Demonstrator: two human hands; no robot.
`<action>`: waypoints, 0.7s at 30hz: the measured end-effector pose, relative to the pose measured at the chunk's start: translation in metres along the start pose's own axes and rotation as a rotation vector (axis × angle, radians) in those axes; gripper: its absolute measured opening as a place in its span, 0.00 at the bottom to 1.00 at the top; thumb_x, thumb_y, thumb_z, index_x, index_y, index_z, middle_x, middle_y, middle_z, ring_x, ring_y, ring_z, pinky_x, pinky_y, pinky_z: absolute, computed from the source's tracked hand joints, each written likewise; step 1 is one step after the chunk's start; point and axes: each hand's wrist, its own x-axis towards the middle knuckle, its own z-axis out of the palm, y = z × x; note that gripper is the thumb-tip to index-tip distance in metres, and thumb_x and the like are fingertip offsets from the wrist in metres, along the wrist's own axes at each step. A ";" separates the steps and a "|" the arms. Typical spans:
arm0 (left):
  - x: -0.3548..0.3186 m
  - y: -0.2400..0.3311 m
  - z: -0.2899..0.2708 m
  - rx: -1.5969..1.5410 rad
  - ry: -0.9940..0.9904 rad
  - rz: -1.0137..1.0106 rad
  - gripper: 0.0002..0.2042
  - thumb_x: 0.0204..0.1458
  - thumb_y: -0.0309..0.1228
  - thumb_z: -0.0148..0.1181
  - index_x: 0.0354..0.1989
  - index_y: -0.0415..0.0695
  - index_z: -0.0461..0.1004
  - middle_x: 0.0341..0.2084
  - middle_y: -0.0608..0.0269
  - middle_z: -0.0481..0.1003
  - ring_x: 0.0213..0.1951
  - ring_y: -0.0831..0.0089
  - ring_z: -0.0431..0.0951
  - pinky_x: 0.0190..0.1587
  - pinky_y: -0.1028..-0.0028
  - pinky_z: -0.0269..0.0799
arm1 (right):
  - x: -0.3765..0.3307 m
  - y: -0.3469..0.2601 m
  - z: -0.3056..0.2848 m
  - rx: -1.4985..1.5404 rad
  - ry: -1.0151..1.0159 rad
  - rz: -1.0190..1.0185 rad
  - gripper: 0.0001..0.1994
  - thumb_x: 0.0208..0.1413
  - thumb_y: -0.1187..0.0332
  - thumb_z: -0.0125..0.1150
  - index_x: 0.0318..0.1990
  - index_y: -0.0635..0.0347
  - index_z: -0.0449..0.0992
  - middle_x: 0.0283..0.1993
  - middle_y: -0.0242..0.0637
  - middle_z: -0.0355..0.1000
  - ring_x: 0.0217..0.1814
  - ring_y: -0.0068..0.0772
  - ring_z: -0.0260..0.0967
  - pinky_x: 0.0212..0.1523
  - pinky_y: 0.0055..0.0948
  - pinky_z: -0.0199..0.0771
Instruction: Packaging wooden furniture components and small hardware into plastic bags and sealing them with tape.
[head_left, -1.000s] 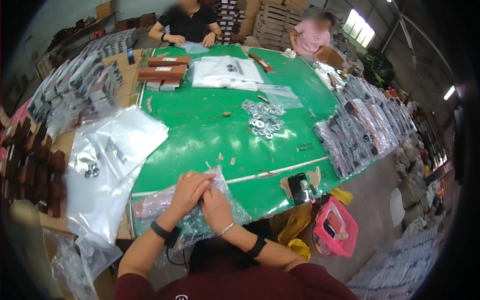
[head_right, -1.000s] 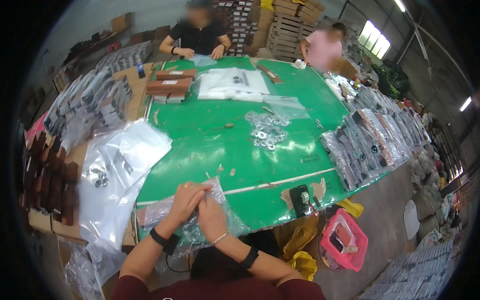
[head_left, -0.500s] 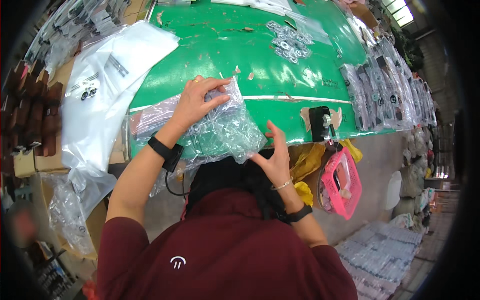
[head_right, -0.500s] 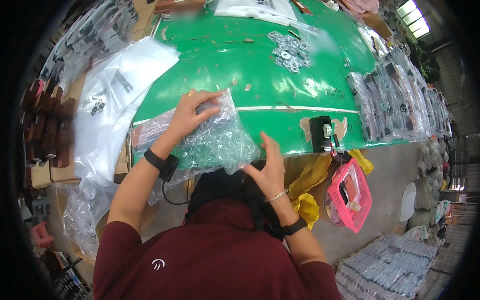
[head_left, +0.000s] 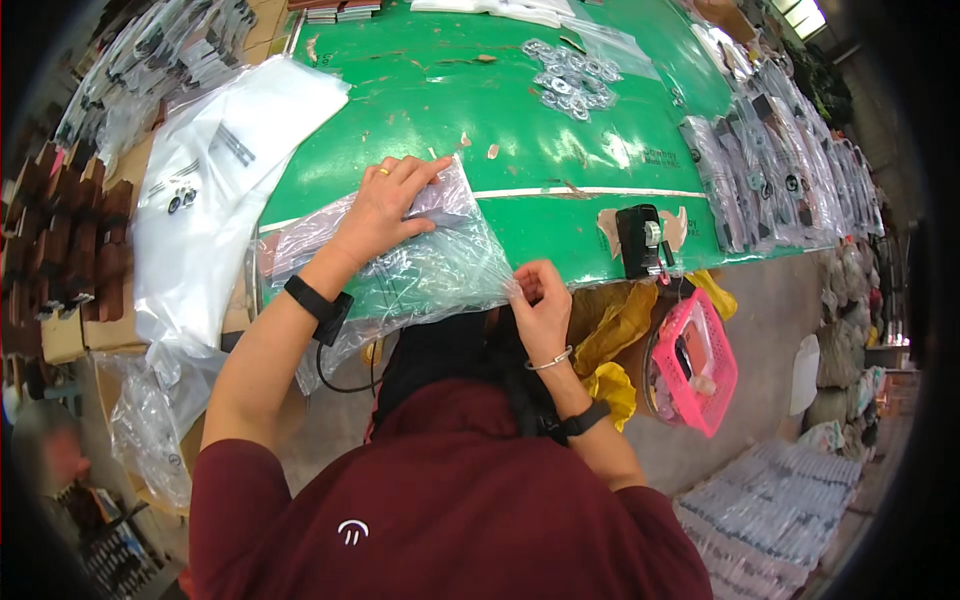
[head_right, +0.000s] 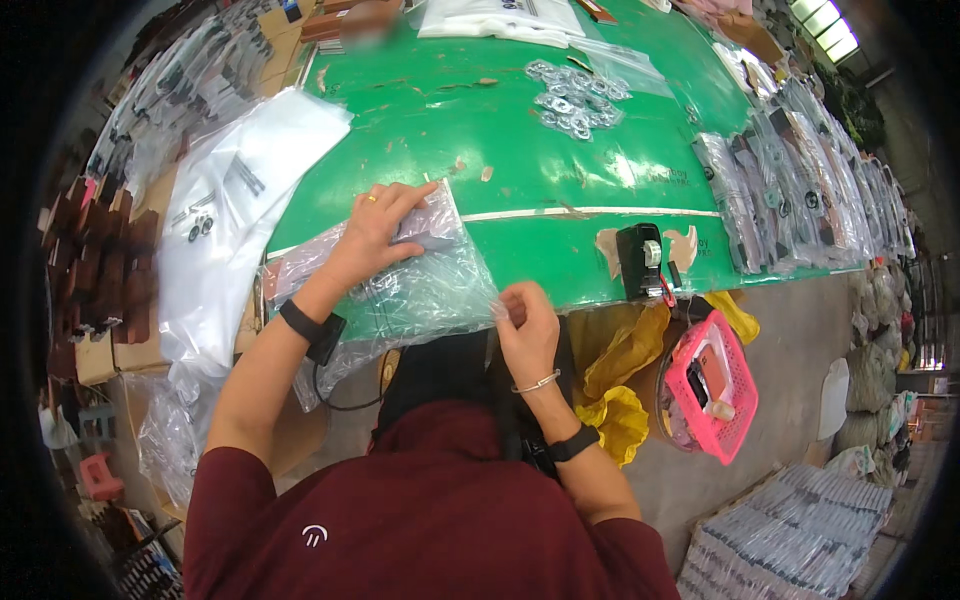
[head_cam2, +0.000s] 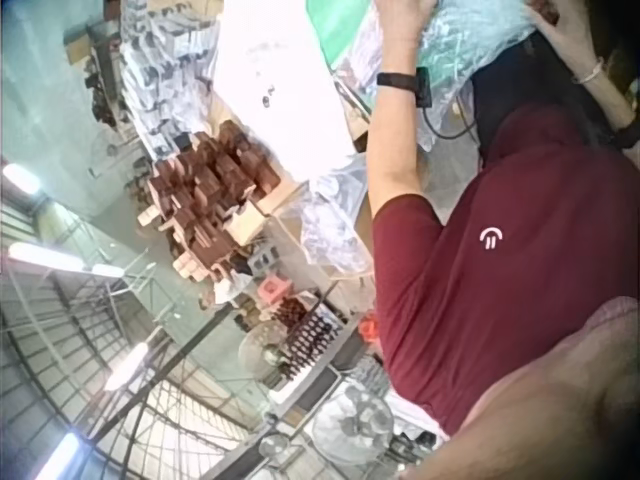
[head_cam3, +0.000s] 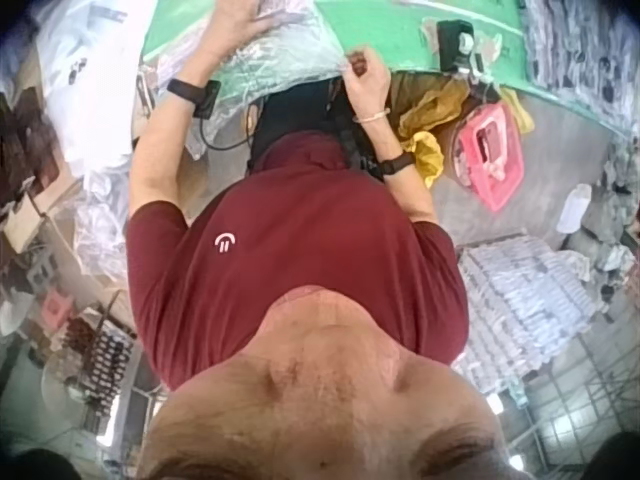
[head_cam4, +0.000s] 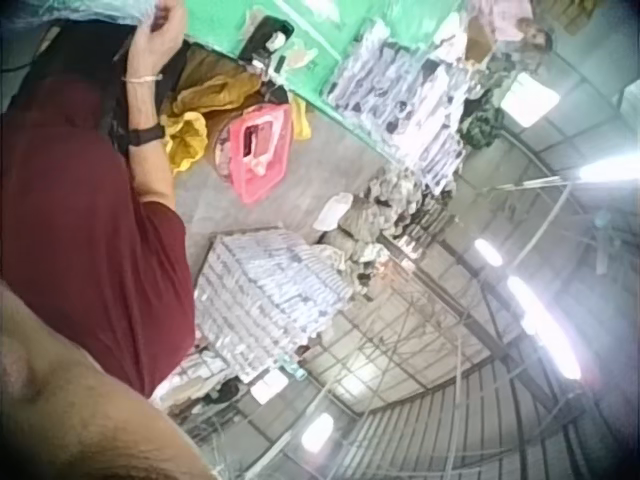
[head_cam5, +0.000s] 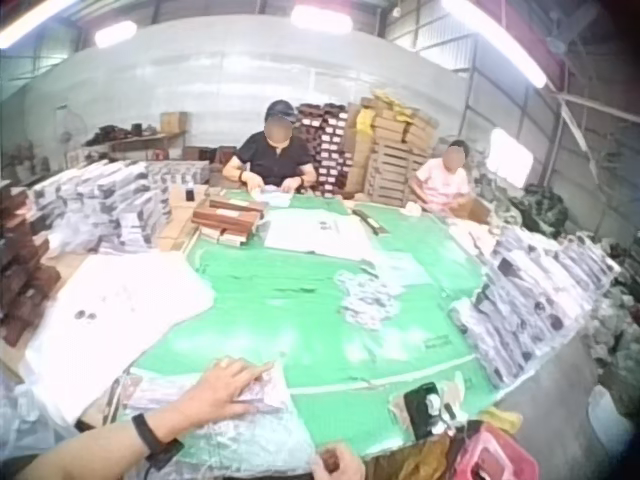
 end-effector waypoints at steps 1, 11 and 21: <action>-0.001 0.000 0.000 0.001 -0.001 -0.001 0.44 0.35 0.30 0.73 0.68 0.55 0.62 0.46 0.65 0.72 0.48 0.60 0.70 0.53 0.61 0.62 | -0.001 -0.001 -0.002 0.101 -0.005 0.049 0.08 0.49 0.77 0.65 0.36 0.62 0.74 0.31 0.34 0.71 0.29 0.28 0.68 0.34 0.25 0.70; -0.004 -0.002 0.004 0.035 0.018 0.082 0.41 0.37 0.24 0.70 0.67 0.54 0.64 0.50 0.61 0.71 0.50 0.58 0.70 0.53 0.61 0.63 | 0.032 -0.035 -0.041 0.205 -0.471 -0.270 0.16 0.51 0.77 0.66 0.50 0.61 0.78 0.38 0.35 0.72 0.37 0.26 0.72 0.42 0.27 0.74; -0.004 -0.002 0.003 -0.030 -0.006 0.041 0.38 0.38 0.22 0.67 0.65 0.53 0.65 0.52 0.59 0.70 0.52 0.56 0.69 0.56 0.60 0.62 | 0.069 -0.012 0.004 -0.514 -0.207 -0.846 0.22 0.45 0.75 0.60 0.50 0.44 0.79 0.45 0.33 0.73 0.53 0.37 0.70 0.55 0.39 0.66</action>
